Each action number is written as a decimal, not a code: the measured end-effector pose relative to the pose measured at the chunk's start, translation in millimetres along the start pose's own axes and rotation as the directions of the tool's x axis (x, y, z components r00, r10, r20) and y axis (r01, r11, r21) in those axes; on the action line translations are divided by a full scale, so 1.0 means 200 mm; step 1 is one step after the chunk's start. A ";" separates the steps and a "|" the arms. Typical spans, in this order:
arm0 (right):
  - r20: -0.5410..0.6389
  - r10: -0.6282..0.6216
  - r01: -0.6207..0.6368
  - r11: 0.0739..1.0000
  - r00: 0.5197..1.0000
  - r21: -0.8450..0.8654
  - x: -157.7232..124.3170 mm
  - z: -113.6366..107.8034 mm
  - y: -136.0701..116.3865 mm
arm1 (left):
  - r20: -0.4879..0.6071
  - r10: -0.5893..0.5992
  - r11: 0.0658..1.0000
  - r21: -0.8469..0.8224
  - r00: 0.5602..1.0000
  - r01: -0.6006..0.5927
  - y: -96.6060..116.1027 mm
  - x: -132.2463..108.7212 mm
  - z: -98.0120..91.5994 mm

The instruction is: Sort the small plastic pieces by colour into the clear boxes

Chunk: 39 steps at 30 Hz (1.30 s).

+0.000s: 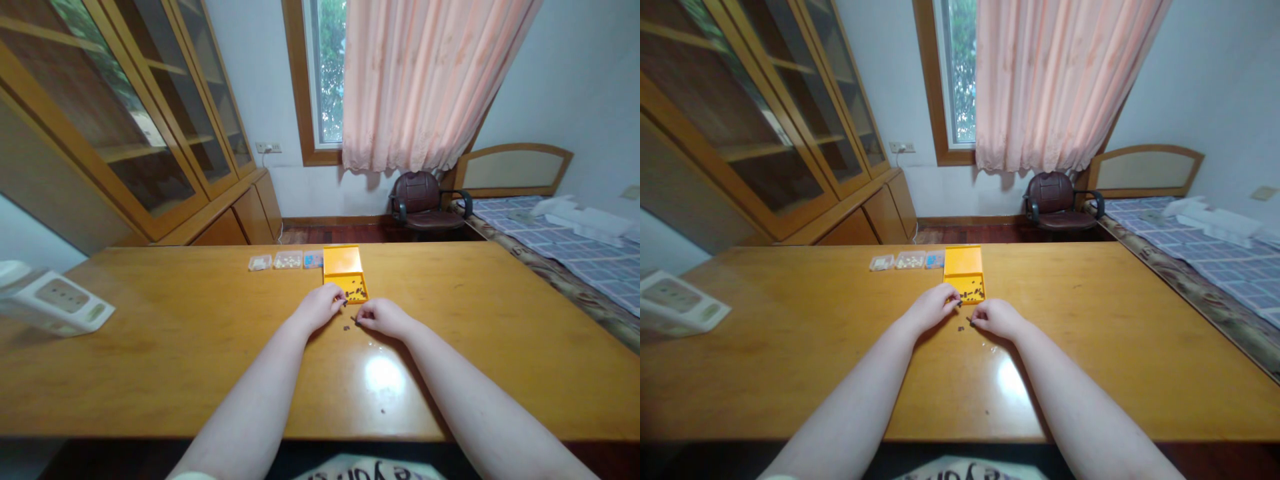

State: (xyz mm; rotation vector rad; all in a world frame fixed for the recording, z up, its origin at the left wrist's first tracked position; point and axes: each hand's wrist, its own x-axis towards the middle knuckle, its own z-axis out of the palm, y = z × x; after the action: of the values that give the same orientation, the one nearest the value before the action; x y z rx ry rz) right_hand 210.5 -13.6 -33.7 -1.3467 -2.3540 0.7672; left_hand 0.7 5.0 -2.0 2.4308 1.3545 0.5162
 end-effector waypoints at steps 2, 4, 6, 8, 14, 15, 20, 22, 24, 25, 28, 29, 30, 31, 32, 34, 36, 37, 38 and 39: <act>-0.008 0.002 -0.002 1.000 1.000 0.001 0.00 0.00 0.00 | -0.089 -0.032 0.999 0.003 0.995 0.033 -0.01 0.01 0.01; -0.015 0.008 -0.008 1.000 1.000 -0.001 0.00 0.01 0.01 | -0.146 -0.072 0.997 0.019 0.987 0.076 -0.02 0.01 0.01; -0.018 0.007 -0.007 1.000 1.000 0.004 0.00 0.01 0.01 | -0.148 -0.089 0.995 0.038 0.985 0.096 -0.03 0.01 0.01; -0.016 0.002 -0.001 1.000 1.000 0.020 0.00 0.01 0.01 | -0.091 -0.059 0.997 0.049 0.994 0.064 -0.03 0.00 0.01; -0.102 0.016 -0.011 0.999 0.995 0.052 0.00 -0.01 -0.01 | 0.169 0.101 0.991 0.074 0.980 -0.114 0.02 -0.02 0.00; -0.155 0.020 -0.013 0.999 0.988 0.049 0.00 -0.01 -0.01 | 0.189 0.106 0.989 0.078 0.976 -0.123 0.03 -0.02 0.01; -0.418 0.124 -0.106 0.992 0.900 0.066 0.05 0.02 0.02 | 0.238 0.123 0.987 0.071 0.963 -0.144 0.05 -0.01 0.05; -0.438 0.182 -0.162 0.983 0.880 0.083 0.07 0.03 0.03 | 0.250 0.107 0.989 0.076 0.962 -0.130 0.06 0.00 0.06; -0.427 0.222 -0.198 0.975 0.876 0.099 0.07 0.03 0.04 | 0.257 0.079 0.990 0.092 0.963 -0.106 0.07 0.00 0.07; -0.422 0.233 -0.206 0.972 0.876 0.110 0.07 0.03 0.05 | 0.259 0.068 0.990 0.100 0.963 -0.097 0.07 0.00 0.07; -0.423 0.237 -0.200 0.971 0.874 0.131 0.05 0.01 0.05 | 0.256 0.059 0.990 0.108 0.965 -0.089 0.07 -0.01 0.06; -0.418 0.222 -0.185 0.974 0.881 0.129 0.04 0.00 0.04 | 0.242 0.066 0.990 0.102 0.968 -0.093 0.06 -0.01 0.06; -0.402 0.195 -0.160 0.980 0.895 0.119 0.03 0.00 0.04 | 0.219 0.078 0.991 0.091 0.973 -0.100 0.06 -0.01 0.05; -0.373 0.159 -0.129 0.986 0.914 0.106 0.02 -0.01 0.03 | 0.182 0.091 0.992 0.074 0.979 -0.106 0.05 -0.01 0.05; -0.329 0.118 -0.092 0.991 0.937 0.092 0.02 -0.01 0.01 | 0.130 0.097 0.993 0.057 0.987 -0.105 0.04 -0.01 0.05; -0.210 0.038 -0.023 0.997 0.977 0.076 0.00 0.00 -0.01 | 0.009 0.071 0.997 0.032 0.997 -0.071 0.03 0.00 0.04; -0.104 -0.018 0.026 0.997 0.994 0.075 -0.01 0.01 -0.04 | -0.077 0.007 0.999 0.034 0.997 -0.005 0.02 0.01 0.04; -0.068 -0.037 0.042 0.996 0.997 0.075 -0.01 0.02 -0.05 | -0.090 -0.021 0.999 0.041 0.996 0.025 0.01 0.01 0.03; -0.043 -0.053 0.056 0.996 0.998 0.073 -0.02 0.02 -0.06 | -0.079 -0.037 0.998 0.049 0.996 0.041 0.01 0.00 0.02; -0.026 -0.065 0.066 0.995 0.998 0.069 -0.02 0.03 -0.06 | -0.050 -0.038 0.998 0.056 0.998 0.041 0.01 0.00 0.01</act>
State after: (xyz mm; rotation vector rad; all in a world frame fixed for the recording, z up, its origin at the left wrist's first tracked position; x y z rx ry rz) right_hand 200.8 -23.4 -31.4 -1.2374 -2.3182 0.8016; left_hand 3.7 3.6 -2.7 2.4458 1.4533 0.5376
